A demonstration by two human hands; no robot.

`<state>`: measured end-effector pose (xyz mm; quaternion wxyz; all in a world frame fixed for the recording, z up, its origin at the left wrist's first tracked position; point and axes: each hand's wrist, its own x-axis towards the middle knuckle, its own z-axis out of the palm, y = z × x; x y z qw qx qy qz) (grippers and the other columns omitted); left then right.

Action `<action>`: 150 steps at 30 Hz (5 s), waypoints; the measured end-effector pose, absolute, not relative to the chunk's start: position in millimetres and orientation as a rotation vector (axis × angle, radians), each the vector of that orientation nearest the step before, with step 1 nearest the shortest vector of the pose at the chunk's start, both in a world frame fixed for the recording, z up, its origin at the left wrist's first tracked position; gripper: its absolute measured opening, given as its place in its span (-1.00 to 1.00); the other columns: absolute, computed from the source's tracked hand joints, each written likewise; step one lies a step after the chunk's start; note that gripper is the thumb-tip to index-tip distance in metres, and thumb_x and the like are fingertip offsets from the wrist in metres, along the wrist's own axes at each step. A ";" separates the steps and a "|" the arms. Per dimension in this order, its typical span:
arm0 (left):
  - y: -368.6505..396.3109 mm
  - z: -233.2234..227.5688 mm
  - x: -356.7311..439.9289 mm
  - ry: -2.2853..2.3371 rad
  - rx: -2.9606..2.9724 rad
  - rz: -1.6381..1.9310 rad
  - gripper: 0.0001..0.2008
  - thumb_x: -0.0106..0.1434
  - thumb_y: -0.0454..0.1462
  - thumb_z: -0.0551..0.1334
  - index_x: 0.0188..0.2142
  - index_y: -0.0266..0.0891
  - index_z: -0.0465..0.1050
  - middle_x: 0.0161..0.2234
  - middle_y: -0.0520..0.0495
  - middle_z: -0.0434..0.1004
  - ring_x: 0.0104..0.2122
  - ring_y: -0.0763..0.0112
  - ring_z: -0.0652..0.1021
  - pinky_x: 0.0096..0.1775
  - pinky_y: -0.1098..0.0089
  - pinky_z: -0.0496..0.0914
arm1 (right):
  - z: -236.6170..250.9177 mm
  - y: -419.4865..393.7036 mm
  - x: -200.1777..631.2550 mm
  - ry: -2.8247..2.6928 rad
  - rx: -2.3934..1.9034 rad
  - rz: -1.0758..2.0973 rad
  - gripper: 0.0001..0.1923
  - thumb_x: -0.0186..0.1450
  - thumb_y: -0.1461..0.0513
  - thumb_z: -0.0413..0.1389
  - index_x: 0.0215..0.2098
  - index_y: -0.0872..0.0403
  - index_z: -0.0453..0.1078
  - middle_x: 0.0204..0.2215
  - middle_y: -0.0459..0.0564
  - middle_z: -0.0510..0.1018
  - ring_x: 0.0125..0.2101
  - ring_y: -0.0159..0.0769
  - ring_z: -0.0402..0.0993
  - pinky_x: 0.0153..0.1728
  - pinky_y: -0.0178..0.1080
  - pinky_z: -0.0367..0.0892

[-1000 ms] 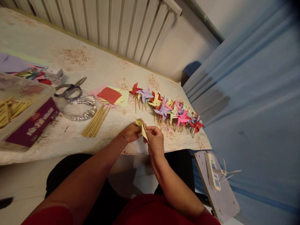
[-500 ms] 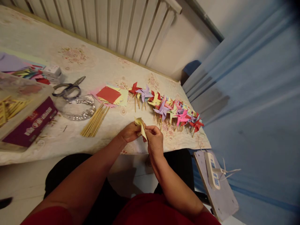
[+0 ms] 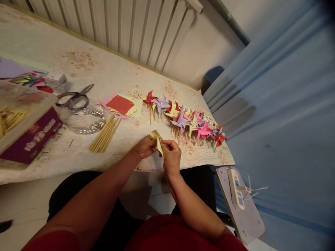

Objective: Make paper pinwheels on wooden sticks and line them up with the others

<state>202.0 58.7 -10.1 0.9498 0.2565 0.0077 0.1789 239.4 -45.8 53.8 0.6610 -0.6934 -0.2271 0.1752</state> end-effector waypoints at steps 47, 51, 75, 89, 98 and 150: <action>65.2 -8.7 200.2 -0.045 0.512 0.425 -0.80 0.01 -0.32 0.45 -0.49 -0.27 0.42 -0.50 0.05 0.41 -0.51 0.52 0.43 -0.43 0.51 0.34 | 49.6 -47.2 234.2 -0.973 -1.783 -0.168 -0.86 0.26 0.28 0.10 -0.45 0.07 0.45 -0.49 -0.10 0.46 -0.44 -0.36 0.39 -0.34 -0.28 0.32; 62.6 -2.9 198.9 0.022 0.539 0.459 -0.75 -0.06 -0.31 0.49 -0.48 -0.29 0.43 -0.51 0.06 0.41 -0.52 0.52 0.43 -0.45 0.50 0.34 | 44.2 -46.4 238.9 -0.855 -1.805 -0.016 -0.88 0.23 0.19 0.13 -0.41 0.07 0.45 -0.49 -0.09 0.50 -0.47 -0.36 0.39 -0.39 -0.29 0.34; 96.0 -6.0 201.9 0.488 0.554 0.805 -0.71 -0.13 -0.34 0.45 -0.36 -0.25 0.48 -0.44 0.04 0.59 -0.32 0.30 0.59 -0.31 0.41 0.44 | -20.2 -63.8 280.9 -1.053 -2.026 0.152 -0.80 0.21 0.20 0.03 -0.44 0.07 0.48 -0.49 -0.05 0.53 -0.42 -0.28 0.41 -0.31 -0.24 0.28; 96.6 -9.0 201.5 0.547 0.629 0.801 -0.68 -0.11 -0.29 0.47 -0.32 -0.27 0.51 -0.47 0.04 0.56 -0.38 0.35 0.57 -0.24 0.39 0.42 | -37.3 -59.0 281.1 -1.224 -2.037 0.012 -0.80 0.28 0.23 0.01 -0.41 0.08 0.45 -0.49 -0.10 0.45 -0.44 -0.33 0.35 -0.35 -0.29 0.21; 95.4 -10.0 194.2 0.590 0.762 0.669 -0.72 0.03 -0.22 0.40 -0.25 -0.25 0.50 -0.36 0.00 0.57 -0.38 0.43 0.55 -0.35 0.49 0.39 | -35.4 -54.7 285.0 -1.174 -2.017 0.027 -0.79 0.28 0.25 0.00 -0.40 0.08 0.46 -0.49 -0.10 0.45 -0.45 -0.34 0.33 -0.36 -0.30 0.21; 120.6 -2.9 154.8 0.700 2.120 1.147 -0.64 0.20 -0.41 0.12 0.00 -0.22 0.39 -0.05 -0.13 0.48 -0.22 0.37 0.55 -0.08 0.31 0.45 | -41.6 -52.3 286.2 -1.191 -1.980 -0.045 -0.81 0.31 0.28 0.00 -0.40 0.08 0.42 -0.48 -0.08 0.43 -0.44 -0.33 0.33 -0.36 -0.30 0.19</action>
